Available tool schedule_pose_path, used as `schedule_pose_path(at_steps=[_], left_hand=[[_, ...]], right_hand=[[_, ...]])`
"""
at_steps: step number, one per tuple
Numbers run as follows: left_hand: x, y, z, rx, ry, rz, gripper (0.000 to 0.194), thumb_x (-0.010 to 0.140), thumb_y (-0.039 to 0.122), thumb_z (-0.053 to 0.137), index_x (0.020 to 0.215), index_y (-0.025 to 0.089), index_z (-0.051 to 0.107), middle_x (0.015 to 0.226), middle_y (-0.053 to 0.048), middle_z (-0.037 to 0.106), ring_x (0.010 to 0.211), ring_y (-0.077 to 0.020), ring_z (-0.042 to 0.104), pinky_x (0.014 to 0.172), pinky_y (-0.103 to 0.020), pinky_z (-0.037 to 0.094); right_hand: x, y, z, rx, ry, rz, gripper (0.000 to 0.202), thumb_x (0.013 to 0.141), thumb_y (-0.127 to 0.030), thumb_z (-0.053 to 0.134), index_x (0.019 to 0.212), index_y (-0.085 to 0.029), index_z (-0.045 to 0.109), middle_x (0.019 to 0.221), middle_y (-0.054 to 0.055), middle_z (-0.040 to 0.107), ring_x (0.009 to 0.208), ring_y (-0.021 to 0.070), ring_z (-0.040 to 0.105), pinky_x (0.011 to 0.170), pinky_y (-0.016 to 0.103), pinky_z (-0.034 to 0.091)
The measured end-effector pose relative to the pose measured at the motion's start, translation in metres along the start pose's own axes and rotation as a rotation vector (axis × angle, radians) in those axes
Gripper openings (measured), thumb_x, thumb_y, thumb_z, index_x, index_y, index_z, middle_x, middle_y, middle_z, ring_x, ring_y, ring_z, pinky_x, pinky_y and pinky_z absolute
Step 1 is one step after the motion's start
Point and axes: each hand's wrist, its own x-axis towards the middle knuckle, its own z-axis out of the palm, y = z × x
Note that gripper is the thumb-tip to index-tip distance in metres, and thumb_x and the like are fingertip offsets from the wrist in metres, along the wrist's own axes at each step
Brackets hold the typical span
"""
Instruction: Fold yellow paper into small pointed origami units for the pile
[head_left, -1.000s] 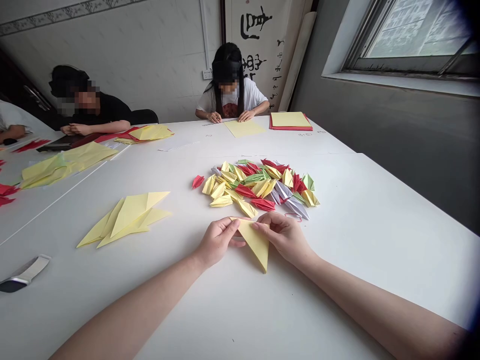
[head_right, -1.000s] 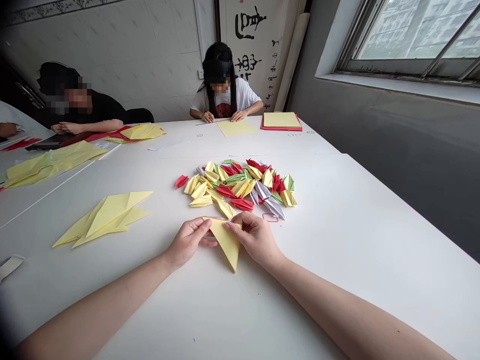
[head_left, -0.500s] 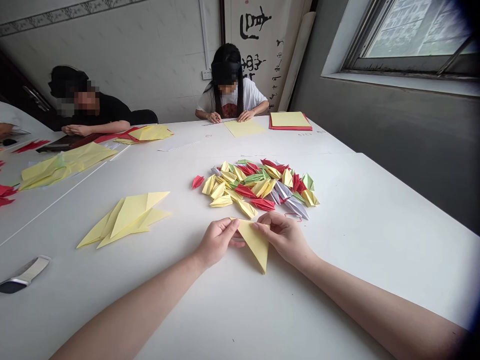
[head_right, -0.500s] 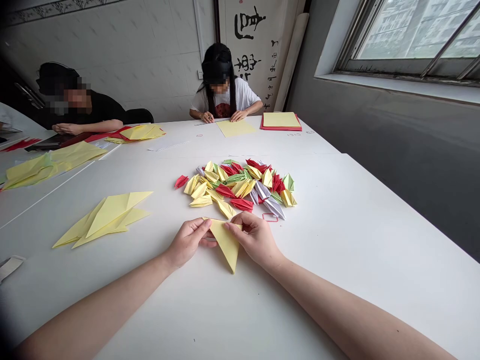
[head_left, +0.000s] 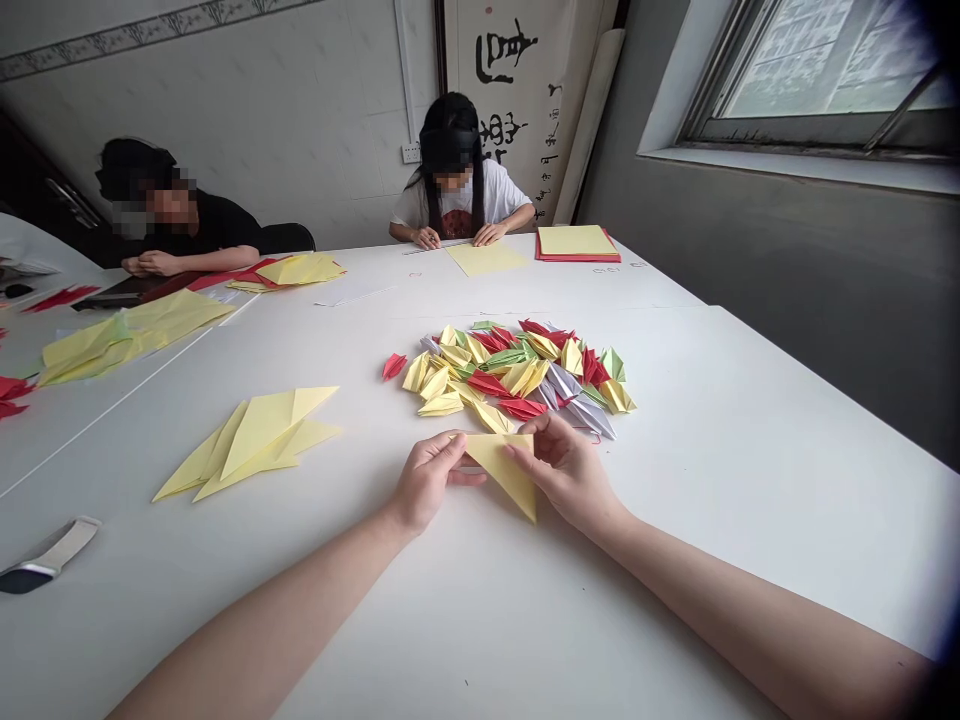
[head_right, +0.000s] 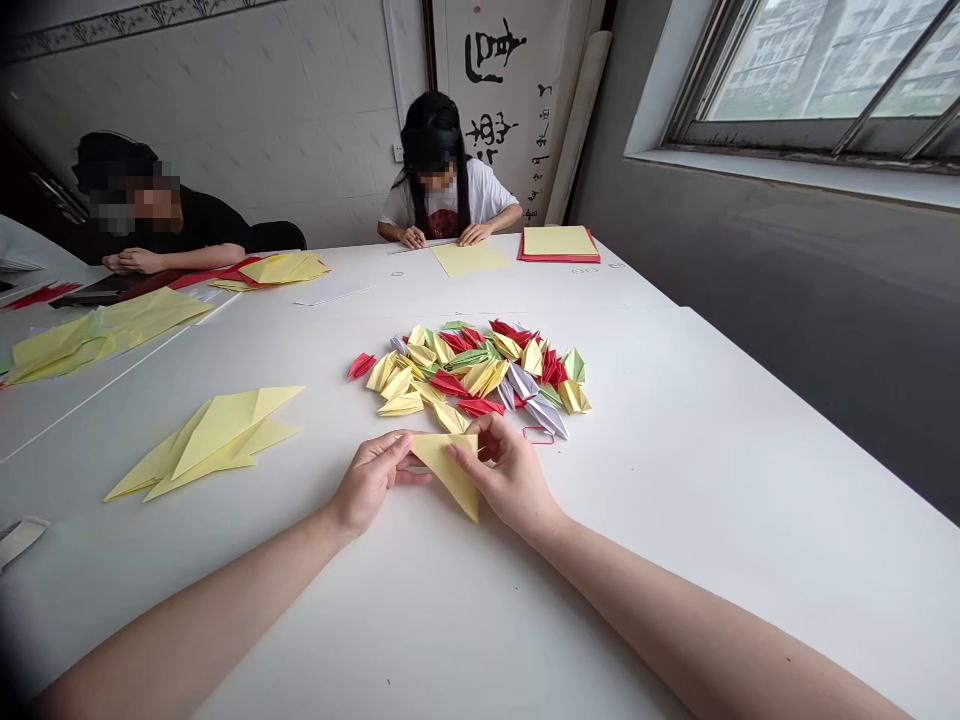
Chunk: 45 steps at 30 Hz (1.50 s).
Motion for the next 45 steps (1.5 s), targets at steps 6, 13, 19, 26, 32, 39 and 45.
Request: schedule_pose_path(at_steps=[6, 13, 19, 26, 32, 39, 45], left_hand=[[0.001, 0.001, 0.003, 0.022, -0.023, 0.070, 0.039, 0.085, 0.048, 0.055, 0.107, 0.019, 0.066, 0.104, -0.008, 0.069, 0.097, -0.0217, 0.064, 0.077, -0.031, 0.053], [0.001, 0.001, 0.003, 0.097, 0.000, 0.090, 0.039, 0.086, 0.048, 0.054, 0.107, 0.018, 0.067, 0.106, -0.008, 0.068, 0.098, -0.0227, 0.063, 0.076, -0.031, 0.053], [0.000, 0.000, 0.003, 0.054, 0.035, 0.017, 0.035, 0.086, 0.045, 0.054, 0.098, 0.015, 0.067, 0.095, -0.009, 0.071, 0.089, -0.0201, 0.067, 0.077, -0.031, 0.054], [-0.002, 0.001, 0.006, 0.038, 0.059, -0.030, 0.033, 0.085, 0.043, 0.056, 0.087, 0.012, 0.067, 0.079, -0.011, 0.073, 0.078, -0.0218, 0.071, 0.069, -0.029, 0.055], [-0.003, 0.002, 0.008, 0.050, 0.070, -0.014, 0.035, 0.085, 0.042, 0.055, 0.089, 0.011, 0.068, 0.075, -0.011, 0.073, 0.072, -0.0216, 0.071, 0.063, -0.027, 0.054], [0.004, -0.004, 0.001, 0.085, 0.208, 0.069, 0.038, 0.077, 0.050, 0.062, 0.080, 0.013, 0.068, 0.074, -0.007, 0.073, 0.073, -0.0229, 0.070, 0.064, -0.031, 0.056], [0.003, -0.002, 0.003, 0.129, 0.200, 0.079, 0.032, 0.072, 0.044, 0.070, 0.082, 0.014, 0.070, 0.076, -0.005, 0.072, 0.077, -0.0195, 0.068, 0.067, -0.027, 0.054]], right_hand=[[0.004, -0.002, -0.003, 0.125, -0.111, 0.135, 0.032, 0.080, -0.050, 0.063, 0.089, -0.020, 0.057, 0.083, 0.004, 0.063, 0.078, 0.0184, 0.058, 0.065, 0.028, 0.046], [0.004, -0.008, -0.005, 0.192, -0.075, 0.191, 0.036, 0.074, -0.052, 0.068, 0.070, -0.019, 0.053, 0.072, 0.000, 0.062, 0.066, 0.0155, 0.055, 0.057, 0.026, 0.040], [0.005, -0.007, -0.003, 0.199, -0.015, 0.224, 0.038, 0.076, -0.056, 0.063, 0.074, -0.019, 0.058, 0.074, 0.003, 0.061, 0.069, 0.0174, 0.054, 0.061, 0.027, 0.042], [0.003, -0.007, 0.003, 0.083, 0.061, 0.217, 0.040, 0.080, -0.058, 0.054, 0.072, -0.019, 0.054, 0.066, -0.001, 0.052, 0.060, 0.0141, 0.047, 0.053, 0.025, 0.036], [0.003, -0.011, 0.005, -0.085, 0.132, 0.109, 0.042, 0.082, -0.058, 0.051, 0.069, -0.018, 0.053, 0.061, -0.001, 0.049, 0.056, 0.0130, 0.043, 0.049, 0.025, 0.033], [0.002, -0.009, 0.004, 0.158, -0.095, 0.262, 0.039, 0.073, -0.056, 0.066, 0.076, -0.017, 0.060, 0.075, 0.004, 0.064, 0.067, 0.0176, 0.057, 0.057, 0.027, 0.042], [0.001, -0.004, 0.003, 0.162, -0.164, 0.255, 0.038, 0.074, -0.055, 0.065, 0.075, -0.018, 0.060, 0.075, 0.003, 0.065, 0.069, 0.0184, 0.059, 0.059, 0.027, 0.043]])
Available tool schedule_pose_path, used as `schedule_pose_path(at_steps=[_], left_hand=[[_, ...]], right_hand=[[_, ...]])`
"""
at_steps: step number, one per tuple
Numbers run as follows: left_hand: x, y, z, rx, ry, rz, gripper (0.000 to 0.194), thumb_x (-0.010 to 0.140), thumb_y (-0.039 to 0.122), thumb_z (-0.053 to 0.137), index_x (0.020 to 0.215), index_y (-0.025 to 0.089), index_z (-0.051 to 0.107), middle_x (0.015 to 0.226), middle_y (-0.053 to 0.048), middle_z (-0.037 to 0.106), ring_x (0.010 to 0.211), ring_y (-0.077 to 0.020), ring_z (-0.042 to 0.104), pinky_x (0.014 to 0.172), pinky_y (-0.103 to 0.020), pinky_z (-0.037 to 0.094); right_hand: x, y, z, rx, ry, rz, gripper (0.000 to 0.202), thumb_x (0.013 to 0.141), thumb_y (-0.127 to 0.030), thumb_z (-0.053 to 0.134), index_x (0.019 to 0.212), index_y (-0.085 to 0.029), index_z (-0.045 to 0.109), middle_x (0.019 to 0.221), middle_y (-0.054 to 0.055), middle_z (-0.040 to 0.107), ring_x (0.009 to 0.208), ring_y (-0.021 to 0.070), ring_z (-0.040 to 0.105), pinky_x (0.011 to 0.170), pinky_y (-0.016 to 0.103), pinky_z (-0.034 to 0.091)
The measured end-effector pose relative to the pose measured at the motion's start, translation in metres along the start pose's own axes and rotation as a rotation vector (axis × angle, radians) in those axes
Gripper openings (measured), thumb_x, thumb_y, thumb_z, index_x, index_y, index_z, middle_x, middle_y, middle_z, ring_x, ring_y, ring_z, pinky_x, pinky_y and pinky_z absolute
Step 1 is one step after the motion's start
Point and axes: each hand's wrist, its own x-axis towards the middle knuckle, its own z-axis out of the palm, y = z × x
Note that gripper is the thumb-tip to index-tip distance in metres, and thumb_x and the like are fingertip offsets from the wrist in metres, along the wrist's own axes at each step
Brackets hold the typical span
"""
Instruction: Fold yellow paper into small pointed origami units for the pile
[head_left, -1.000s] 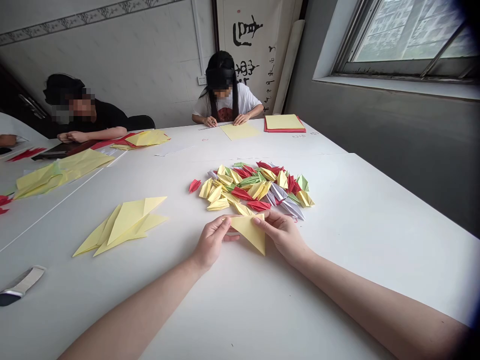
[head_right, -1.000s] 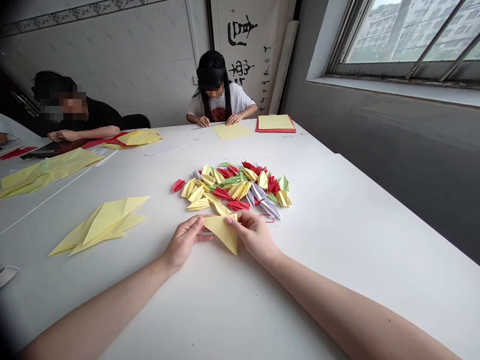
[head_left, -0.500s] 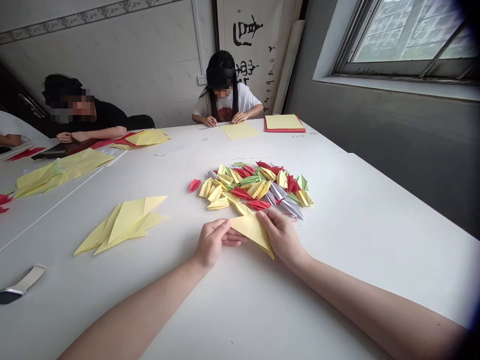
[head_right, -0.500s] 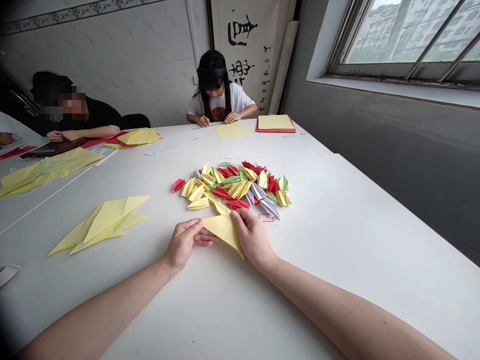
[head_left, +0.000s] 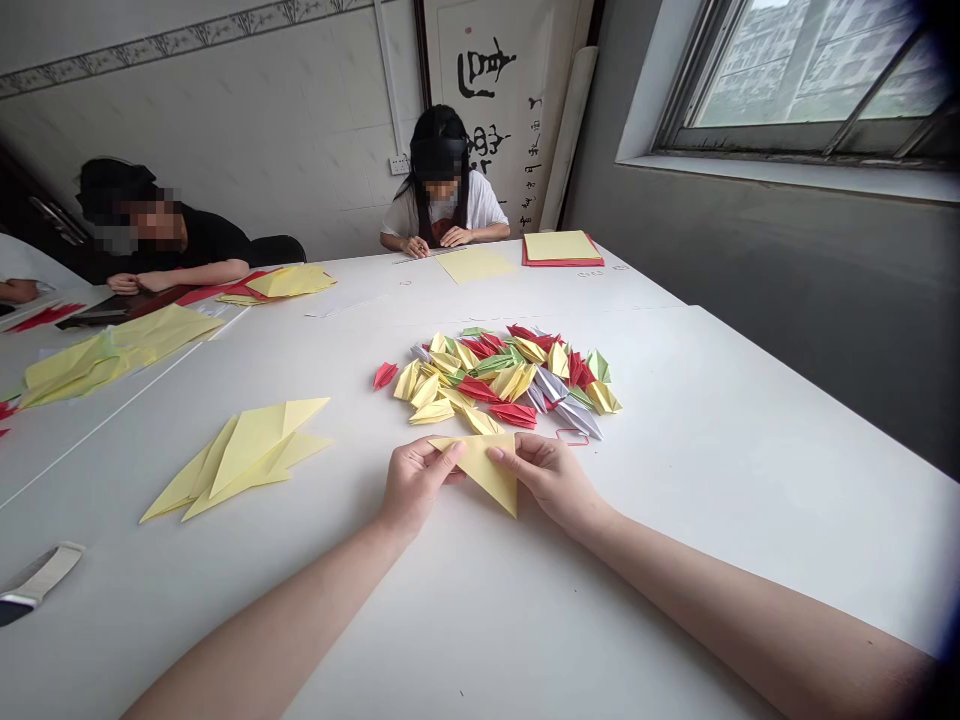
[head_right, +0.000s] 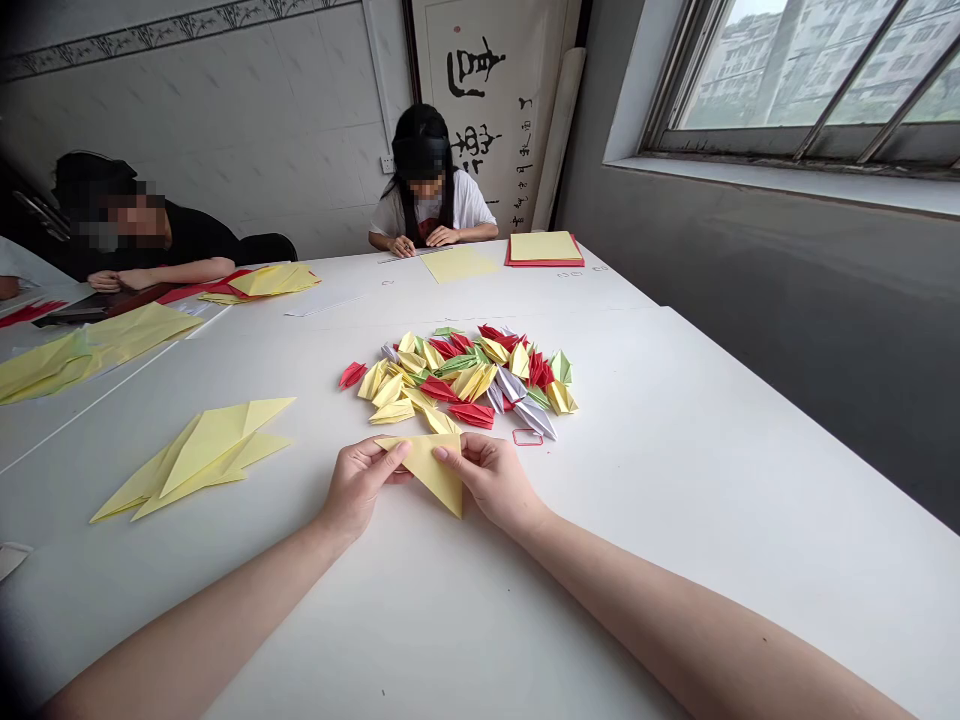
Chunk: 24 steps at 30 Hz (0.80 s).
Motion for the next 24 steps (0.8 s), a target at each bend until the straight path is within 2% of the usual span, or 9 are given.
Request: schedule_pose_path(at_steps=[4, 6, 8, 10, 12, 13, 17, 20, 24], left_hand=[[-0.001, 0.003, 0.002, -0.002, 0.000, -0.030, 0.026, 0.068, 0.040, 0.074, 0.074, 0.015, 0.067, 0.071, -0.002, 0.069, 0.069, -0.0154, 0.064, 0.062, -0.024, 0.052], [-0.001, 0.006, 0.001, 0.013, -0.022, -0.021, 0.026, 0.068, 0.039, 0.073, 0.066, 0.015, 0.064, 0.063, 0.000, 0.064, 0.063, -0.0130, 0.061, 0.061, -0.023, 0.051], [0.000, 0.010, -0.001, 0.042, -0.123, -0.055, 0.027, 0.066, 0.038, 0.075, 0.061, 0.015, 0.060, 0.059, 0.002, 0.060, 0.060, -0.0123, 0.059, 0.062, -0.025, 0.052], [0.001, 0.014, -0.005, 0.093, -0.305, -0.164, 0.028, 0.063, 0.036, 0.076, 0.059, 0.015, 0.058, 0.057, 0.001, 0.058, 0.058, -0.0135, 0.060, 0.063, -0.028, 0.052], [0.003, 0.017, -0.009, 0.153, -0.470, -0.262, 0.028, 0.064, 0.036, 0.076, 0.059, 0.014, 0.059, 0.057, 0.000, 0.059, 0.058, -0.0147, 0.060, 0.062, -0.028, 0.051], [0.004, 0.018, -0.010, 0.174, -0.511, -0.274, 0.028, 0.066, 0.037, 0.075, 0.061, 0.014, 0.060, 0.058, -0.001, 0.060, 0.059, -0.0148, 0.060, 0.061, -0.027, 0.050], [0.005, 0.011, -0.012, 0.208, -0.441, -0.146, 0.031, 0.072, 0.040, 0.069, 0.059, 0.014, 0.057, 0.057, 0.001, 0.055, 0.055, -0.0108, 0.052, 0.054, -0.022, 0.042], [0.005, 0.006, -0.010, 0.220, -0.376, -0.063, 0.033, 0.071, 0.037, 0.071, 0.055, 0.015, 0.053, 0.051, 0.004, 0.048, 0.050, -0.0080, 0.044, 0.049, -0.020, 0.036], [0.004, 0.006, -0.008, 0.190, -0.297, -0.058, 0.031, 0.067, 0.037, 0.073, 0.055, 0.016, 0.053, 0.051, 0.005, 0.048, 0.048, -0.0077, 0.043, 0.048, -0.020, 0.036]], right_hand=[[0.000, 0.000, -0.001, -0.059, -0.037, -0.008, 0.040, 0.077, -0.056, 0.062, 0.079, -0.017, 0.060, 0.075, 0.003, 0.064, 0.067, 0.0171, 0.057, 0.056, 0.026, 0.041], [-0.001, -0.001, 0.000, -0.089, -0.004, -0.001, 0.042, 0.077, -0.059, 0.060, 0.079, -0.016, 0.060, 0.074, 0.003, 0.063, 0.064, 0.0161, 0.055, 0.054, 0.025, 0.039], [-0.001, -0.002, -0.001, -0.135, 0.063, -0.013, 0.043, 0.077, -0.060, 0.059, 0.077, -0.016, 0.059, 0.070, 0.002, 0.060, 0.061, 0.0146, 0.052, 0.052, 0.024, 0.036], [-0.001, -0.003, -0.002, -0.197, 0.080, -0.032, 0.043, 0.078, -0.059, 0.058, 0.074, -0.016, 0.058, 0.067, 0.000, 0.056, 0.059, 0.0132, 0.048, 0.050, 0.023, 0.034], [-0.001, -0.003, -0.004, -0.256, 0.004, -0.035, 0.042, 0.079, -0.057, 0.057, 0.071, -0.016, 0.057, 0.064, -0.001, 0.053, 0.057, 0.0119, 0.046, 0.049, 0.023, 0.031], [0.000, -0.003, -0.005, -0.282, -0.051, -0.034, 0.041, 0.080, -0.056, 0.057, 0.070, -0.016, 0.057, 0.063, -0.001, 0.052, 0.056, 0.0113, 0.044, 0.048, 0.023, 0.030], [0.003, -0.003, -0.009, -0.335, -0.168, -0.048, 0.043, 0.080, -0.055, 0.057, 0.064, -0.015, 0.054, 0.058, -0.003, 0.044, 0.053, 0.0089, 0.036, 0.046, 0.023, 0.026], [0.004, -0.005, -0.010, -0.321, -0.126, -0.015, 0.043, 0.078, -0.057, 0.059, 0.066, -0.015, 0.058, 0.059, -0.003, 0.047, 0.053, 0.0092, 0.038, 0.046, 0.023, 0.027], [0.004, -0.007, -0.011, -0.265, -0.050, 0.032, 0.045, 0.075, -0.059, 0.060, 0.074, -0.014, 0.065, 0.067, 0.002, 0.059, 0.058, 0.0130, 0.049, 0.050, 0.024, 0.034]])
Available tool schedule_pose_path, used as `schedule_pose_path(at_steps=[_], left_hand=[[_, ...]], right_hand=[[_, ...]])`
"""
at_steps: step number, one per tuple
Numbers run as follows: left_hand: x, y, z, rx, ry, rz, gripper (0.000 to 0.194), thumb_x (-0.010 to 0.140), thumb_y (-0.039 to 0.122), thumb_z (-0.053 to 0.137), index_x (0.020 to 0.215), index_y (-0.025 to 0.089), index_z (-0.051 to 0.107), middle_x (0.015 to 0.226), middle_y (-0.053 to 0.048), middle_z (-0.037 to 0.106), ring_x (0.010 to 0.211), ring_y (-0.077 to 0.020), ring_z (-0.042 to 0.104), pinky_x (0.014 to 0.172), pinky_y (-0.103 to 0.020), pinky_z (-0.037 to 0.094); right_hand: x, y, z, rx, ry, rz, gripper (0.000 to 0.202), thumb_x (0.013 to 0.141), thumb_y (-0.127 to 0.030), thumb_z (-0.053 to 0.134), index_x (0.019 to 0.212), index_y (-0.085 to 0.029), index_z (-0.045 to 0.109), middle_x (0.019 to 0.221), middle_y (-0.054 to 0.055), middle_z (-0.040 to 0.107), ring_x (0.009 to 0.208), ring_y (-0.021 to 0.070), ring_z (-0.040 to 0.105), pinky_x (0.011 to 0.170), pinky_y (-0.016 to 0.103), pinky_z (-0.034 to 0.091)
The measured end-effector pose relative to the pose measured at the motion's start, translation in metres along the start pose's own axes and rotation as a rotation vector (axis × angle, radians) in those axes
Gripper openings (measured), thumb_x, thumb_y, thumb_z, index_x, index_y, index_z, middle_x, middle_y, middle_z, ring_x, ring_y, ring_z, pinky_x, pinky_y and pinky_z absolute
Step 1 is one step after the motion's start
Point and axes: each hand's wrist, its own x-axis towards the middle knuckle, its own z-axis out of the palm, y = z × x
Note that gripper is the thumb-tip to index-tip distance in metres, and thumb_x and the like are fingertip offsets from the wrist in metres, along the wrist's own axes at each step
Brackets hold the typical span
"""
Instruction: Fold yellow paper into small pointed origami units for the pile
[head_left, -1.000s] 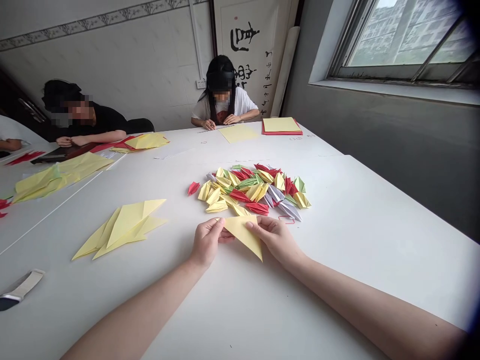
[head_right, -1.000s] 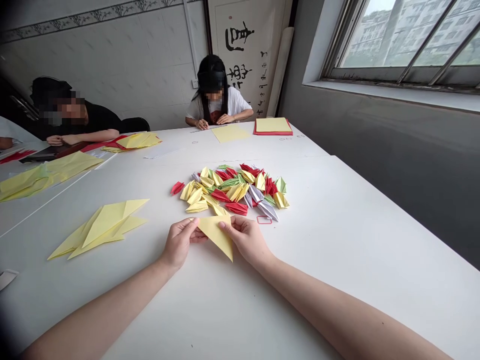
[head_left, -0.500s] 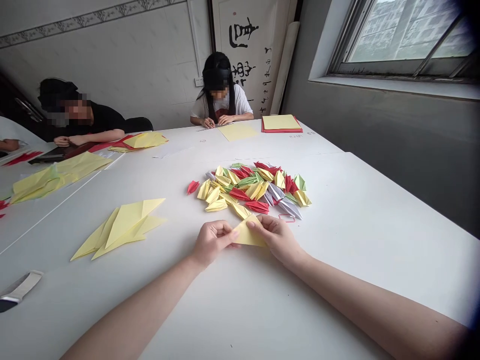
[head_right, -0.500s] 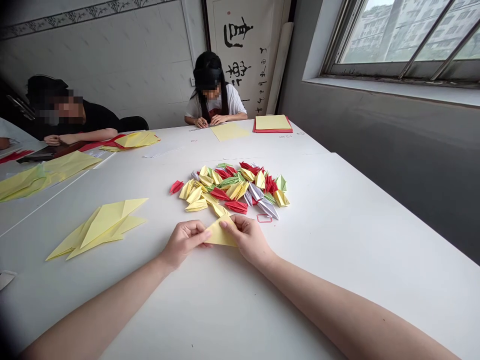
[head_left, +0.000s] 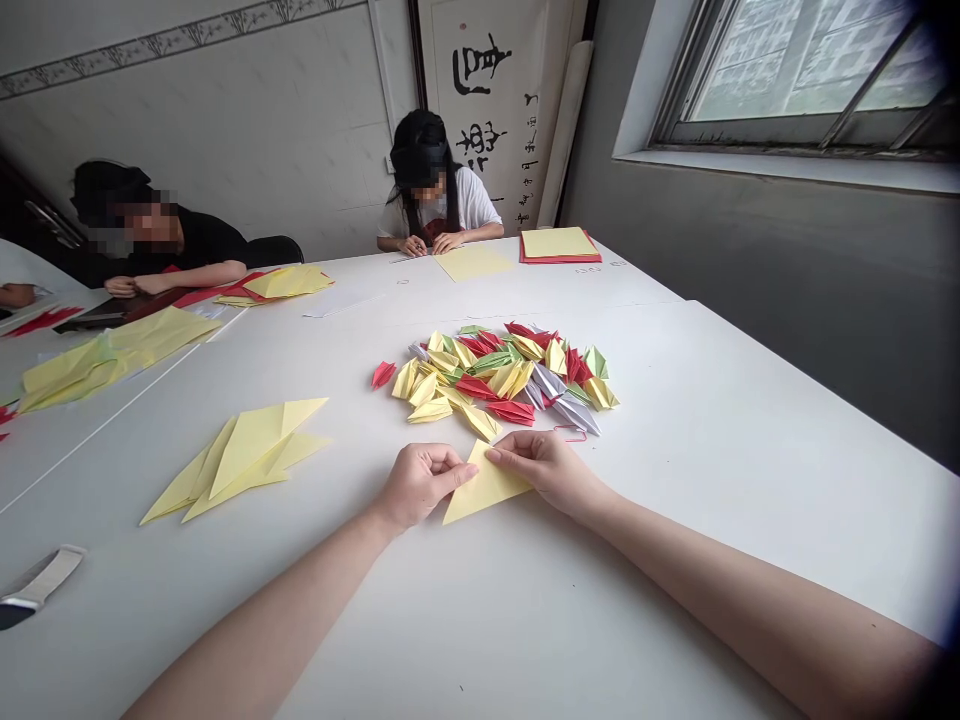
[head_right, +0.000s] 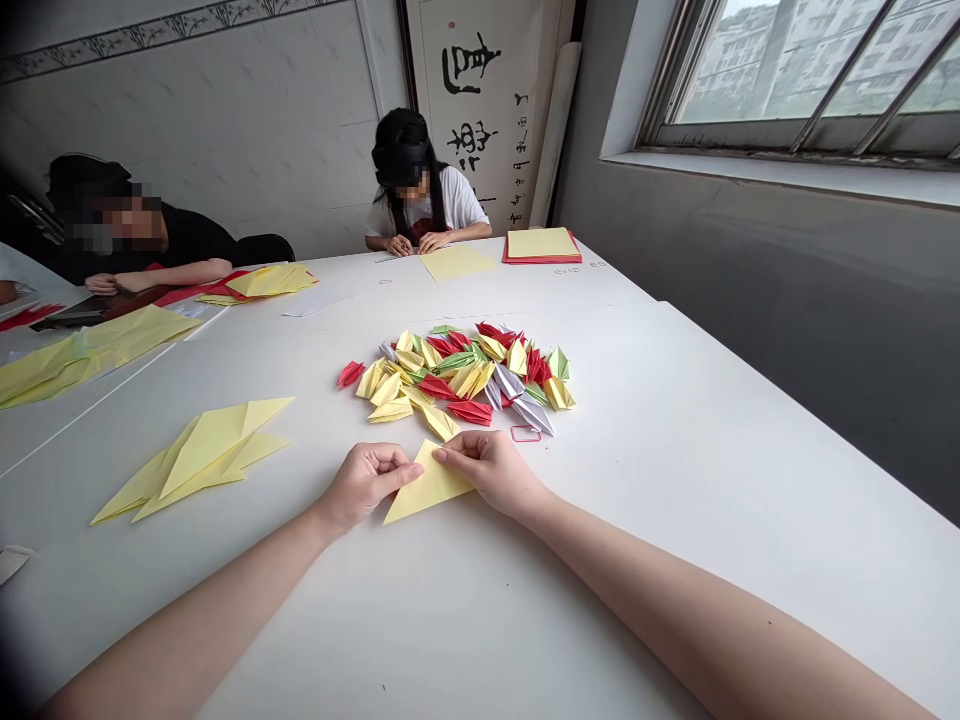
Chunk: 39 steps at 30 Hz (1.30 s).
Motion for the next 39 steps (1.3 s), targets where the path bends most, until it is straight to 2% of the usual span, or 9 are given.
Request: schedule_pose_path(at_steps=[4, 10, 14, 17, 19, 23, 25, 32, 39], left_hand=[[-0.0014, 0.0033, 0.0007, 0.023, -0.005, -0.012, 0.033, 0.067, 0.039, 0.074, 0.056, 0.016, 0.053, 0.053, 0.004, 0.049, 0.049, -0.0090, 0.045, 0.050, -0.021, 0.037], [-0.0022, 0.0041, 0.0047, 0.009, -0.068, 0.036, 0.036, 0.080, 0.047, 0.059, 0.063, 0.017, 0.050, 0.058, 0.005, 0.046, 0.053, -0.0087, 0.043, 0.052, -0.020, 0.035], [0.0006, -0.0002, 0.0039, 0.020, 0.143, 0.131, 0.037, 0.081, 0.045, 0.059, 0.061, 0.018, 0.046, 0.055, 0.007, 0.041, 0.051, -0.0077, 0.039, 0.050, -0.019, 0.032], [0.0020, -0.0020, 0.0018, -0.060, 0.263, 0.134, 0.036, 0.080, 0.046, 0.060, 0.061, 0.018, 0.048, 0.054, 0.006, 0.047, 0.050, -0.0087, 0.045, 0.048, -0.019, 0.036], [0.0011, -0.0010, 0.0009, -0.099, 0.201, 0.089, 0.035, 0.079, 0.048, 0.061, 0.064, 0.017, 0.054, 0.058, 0.003, 0.056, 0.054, -0.0113, 0.053, 0.050, -0.021, 0.041], [-0.0035, 0.0044, 0.0001, -0.124, -0.069, -0.090, 0.040, 0.078, 0.053, 0.061, 0.077, 0.013, 0.067, 0.069, -0.007, 0.069, 0.059, -0.0180, 0.066, 0.055, -0.026, 0.049], [-0.0046, 0.0065, 0.0000, -0.118, -0.089, -0.156, 0.041, 0.076, 0.053, 0.063, 0.081, 0.012, 0.069, 0.074, -0.011, 0.072, 0.060, -0.0196, 0.069, 0.054, -0.025, 0.049], [-0.0001, 0.0047, 0.0028, -0.197, 0.155, -0.115, 0.038, 0.072, 0.048, 0.069, 0.080, 0.011, 0.073, 0.076, -0.011, 0.073, 0.065, -0.0177, 0.069, 0.060, -0.024, 0.053], [0.0017, 0.0022, 0.0045, -0.316, 0.254, -0.085, 0.033, 0.067, 0.041, 0.076, 0.084, 0.013, 0.075, 0.087, -0.009, 0.073, 0.078, -0.0184, 0.070, 0.070, -0.024, 0.053]], right_hand=[[-0.0005, 0.0007, -0.0012, 0.043, -0.017, -0.007, 0.044, 0.076, -0.058, 0.060, 0.074, -0.015, 0.067, 0.066, 0.002, 0.061, 0.057, 0.0133, 0.050, 0.049, 0.024, 0.035], [-0.0030, 0.0012, 0.0033, 0.029, -0.169, -0.083, 0.039, 0.076, -0.052, 0.064, 0.069, -0.014, 0.064, 0.059, -0.002, 0.054, 0.051, 0.0089, 0.043, 0.046, 0.022, 0.032], [-0.0034, -0.0008, 0.0059, 0.193, -0.136, -0.015, 0.035, 0.076, -0.050, 0.066, 0.079, -0.015, 0.063, 0.069, 0.001, 0.061, 0.061, 0.0127, 0.056, 0.055, 0.025, 0.046], [-0.0020, -0.0021, 0.0051, 0.313, -0.059, 0.010, 0.036, 0.070, -0.049, 0.072, 0.079, -0.015, 0.062, 0.067, 0.001, 0.063, 0.059, 0.0138, 0.059, 0.058, 0.027, 0.049], [-0.0008, -0.0022, 0.0038, 0.336, -0.015, 0.004, 0.037, 0.069, -0.050, 0.073, 0.076, -0.014, 0.064, 0.063, 0.001, 0.064, 0.055, 0.0129, 0.058, 0.056, 0.027, 0.049], [0.0015, 0.0007, 0.0013, 0.416, 0.044, 0.014, 0.039, 0.068, -0.049, 0.074, 0.081, -0.014, 0.067, 0.064, 0.002, 0.065, 0.057, 0.0128, 0.059, 0.056, 0.026, 0.050], [0.0024, 0.0033, 0.0009, 0.475, 0.062, 0.006, 0.038, 0.069, -0.046, 0.075, 0.088, -0.015, 0.066, 0.069, 0.002, 0.066, 0.061, 0.0125, 0.060, 0.058, 0.024, 0.051], [0.0027, 0.0067, 0.0019, 0.510, 0.124, 0.015, 0.031, 0.069, -0.043, 0.076, 0.081, -0.018, 0.061, 0.079, 0.003, 0.067, 0.071, 0.0146, 0.064, 0.065, 0.026, 0.053], [0.0025, 0.0044, 0.0018, 0.495, 0.129, 0.011, 0.033, 0.070, -0.044, 0.075, 0.083, -0.017, 0.060, 0.080, 0.003, 0.066, 0.073, 0.0149, 0.065, 0.069, 0.027, 0.053]])
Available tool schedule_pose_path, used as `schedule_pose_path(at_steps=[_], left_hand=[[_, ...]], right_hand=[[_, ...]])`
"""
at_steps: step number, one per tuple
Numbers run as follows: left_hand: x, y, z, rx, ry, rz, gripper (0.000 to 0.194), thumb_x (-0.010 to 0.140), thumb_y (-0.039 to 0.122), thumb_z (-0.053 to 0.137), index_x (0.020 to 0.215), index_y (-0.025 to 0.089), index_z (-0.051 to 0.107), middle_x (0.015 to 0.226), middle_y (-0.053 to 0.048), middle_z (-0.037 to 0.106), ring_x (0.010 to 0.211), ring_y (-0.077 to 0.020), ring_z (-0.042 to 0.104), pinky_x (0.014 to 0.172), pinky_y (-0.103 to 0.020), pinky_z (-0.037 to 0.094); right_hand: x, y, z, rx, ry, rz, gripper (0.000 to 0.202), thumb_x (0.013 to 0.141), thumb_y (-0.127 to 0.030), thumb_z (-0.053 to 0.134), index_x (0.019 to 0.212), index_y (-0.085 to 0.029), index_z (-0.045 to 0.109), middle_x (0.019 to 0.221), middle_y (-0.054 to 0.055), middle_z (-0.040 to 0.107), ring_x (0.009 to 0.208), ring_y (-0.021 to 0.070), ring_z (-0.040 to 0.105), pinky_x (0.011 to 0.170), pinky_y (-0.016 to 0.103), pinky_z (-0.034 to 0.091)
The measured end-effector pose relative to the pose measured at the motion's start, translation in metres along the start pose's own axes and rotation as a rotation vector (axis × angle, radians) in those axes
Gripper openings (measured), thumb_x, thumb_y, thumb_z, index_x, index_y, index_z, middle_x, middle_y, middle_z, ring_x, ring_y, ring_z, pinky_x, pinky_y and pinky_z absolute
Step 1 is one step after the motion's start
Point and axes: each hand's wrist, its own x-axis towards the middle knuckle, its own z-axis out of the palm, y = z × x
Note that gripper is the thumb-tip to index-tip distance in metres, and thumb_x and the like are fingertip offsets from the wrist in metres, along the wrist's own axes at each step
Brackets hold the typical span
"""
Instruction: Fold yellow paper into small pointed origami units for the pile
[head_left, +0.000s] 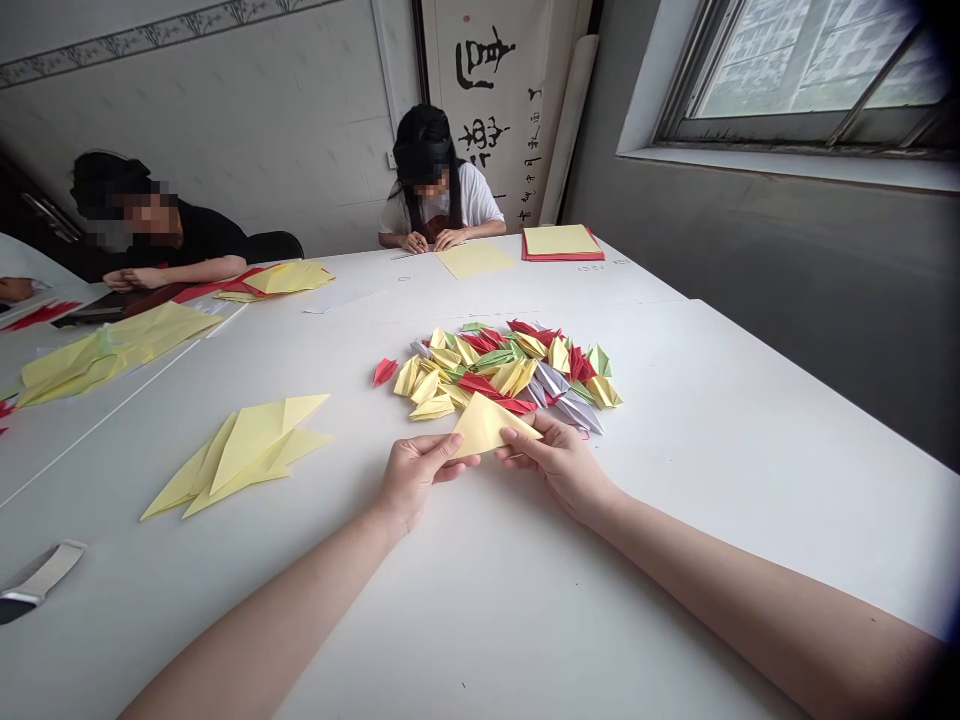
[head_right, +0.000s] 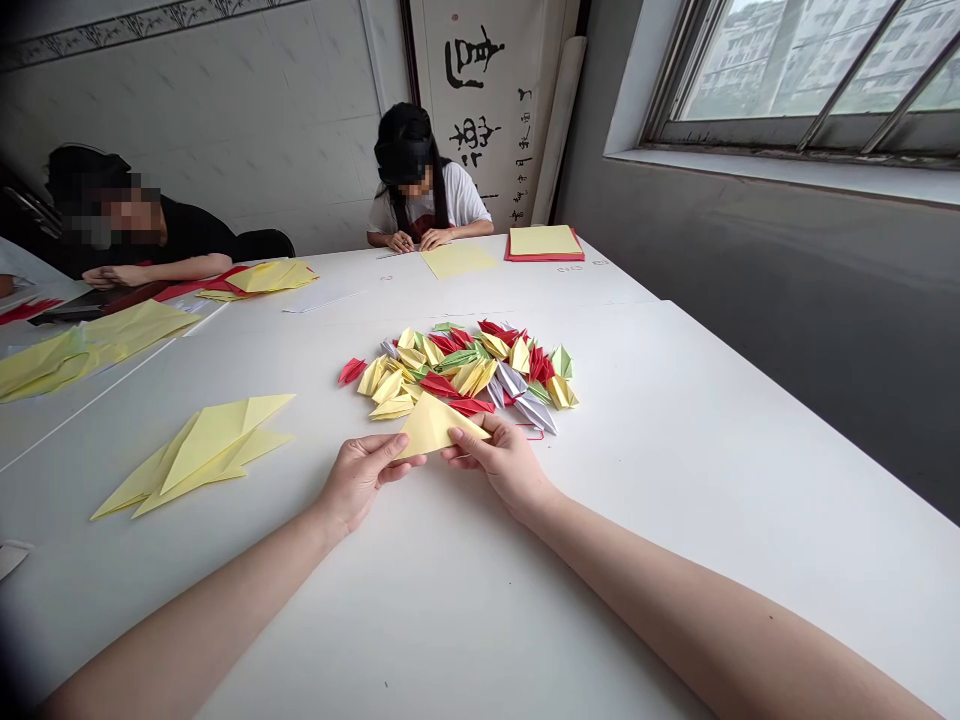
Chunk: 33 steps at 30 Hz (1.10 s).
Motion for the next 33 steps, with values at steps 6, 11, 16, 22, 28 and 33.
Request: schedule_pose_path(at_steps=[6, 11, 16, 22, 28, 33], left_hand=[[-0.001, -0.002, 0.002, 0.031, 0.049, 0.021, 0.034, 0.065, 0.042, 0.077, 0.083, 0.013, 0.075, 0.086, -0.009, 0.073, 0.079, -0.0198, 0.070, 0.074, -0.028, 0.053], [-0.003, 0.000, 0.003, 0.107, 0.034, 0.054, 0.034, 0.069, 0.045, 0.074, 0.081, 0.013, 0.075, 0.082, -0.009, 0.073, 0.076, -0.0214, 0.071, 0.068, -0.028, 0.054], [-0.008, -0.001, 0.005, 0.201, 0.019, 0.078, 0.032, 0.072, 0.045, 0.071, 0.073, 0.013, 0.074, 0.069, -0.007, 0.072, 0.070, -0.0215, 0.071, 0.063, -0.027, 0.053], [-0.010, -0.002, 0.009, 0.191, 0.026, 0.113, 0.031, 0.074, 0.045, 0.068, 0.075, 0.015, 0.075, 0.073, -0.007, 0.073, 0.073, -0.0216, 0.070, 0.064, -0.027, 0.052], [-0.009, -0.005, 0.008, 0.256, -0.069, 0.146, 0.032, 0.075, 0.043, 0.067, 0.060, 0.015, 0.070, 0.058, -0.004, 0.067, 0.063, -0.0187, 0.066, 0.061, -0.027, 0.051], [-0.012, -0.005, 0.008, 0.263, -0.117, 0.104, 0.035, 0.072, 0.044, 0.069, 0.055, 0.014, 0.064, 0.054, -0.002, 0.063, 0.059, -0.0191, 0.066, 0.057, -0.026, 0.051]], right_hand=[[0.000, 0.000, 0.001, -0.004, 0.011, -0.005, 0.033, 0.069, -0.044, 0.076, 0.081, -0.018, 0.059, 0.078, 0.002, 0.067, 0.075, 0.0162, 0.066, 0.070, 0.029, 0.052], [0.000, 0.002, 0.000, -0.022, 0.022, -0.022, 0.033, 0.069, -0.046, 0.075, 0.079, -0.018, 0.058, 0.070, 0.002, 0.066, 0.068, 0.0154, 0.063, 0.067, 0.029, 0.051], [-0.002, 0.003, 0.003, 0.026, 0.053, -0.072, 0.033, 0.068, -0.044, 0.076, 0.083, -0.018, 0.062, 0.069, 0.001, 0.064, 0.064, 0.0143, 0.060, 0.064, 0.028, 0.048], [-0.007, -0.001, 0.014, -0.163, -0.068, -0.037, 0.033, 0.070, -0.049, 0.072, 0.073, -0.016, 0.067, 0.070, 0.003, 0.065, 0.064, 0.0155, 0.056, 0.065, 0.030, 0.046], [-0.008, 0.001, 0.013, -0.150, 0.015, -0.062, 0.036, 0.073, -0.053, 0.068, 0.068, -0.018, 0.059, 0.065, 0.002, 0.061, 0.062, 0.0146, 0.054, 0.062, 0.029, 0.045], [-0.007, 0.002, 0.009, -0.228, -0.018, -0.086, 0.038, 0.076, -0.053, 0.064, 0.067, -0.017, 0.055, 0.063, 0.000, 0.057, 0.060, 0.0136, 0.051, 0.058, 0.027, 0.042]])
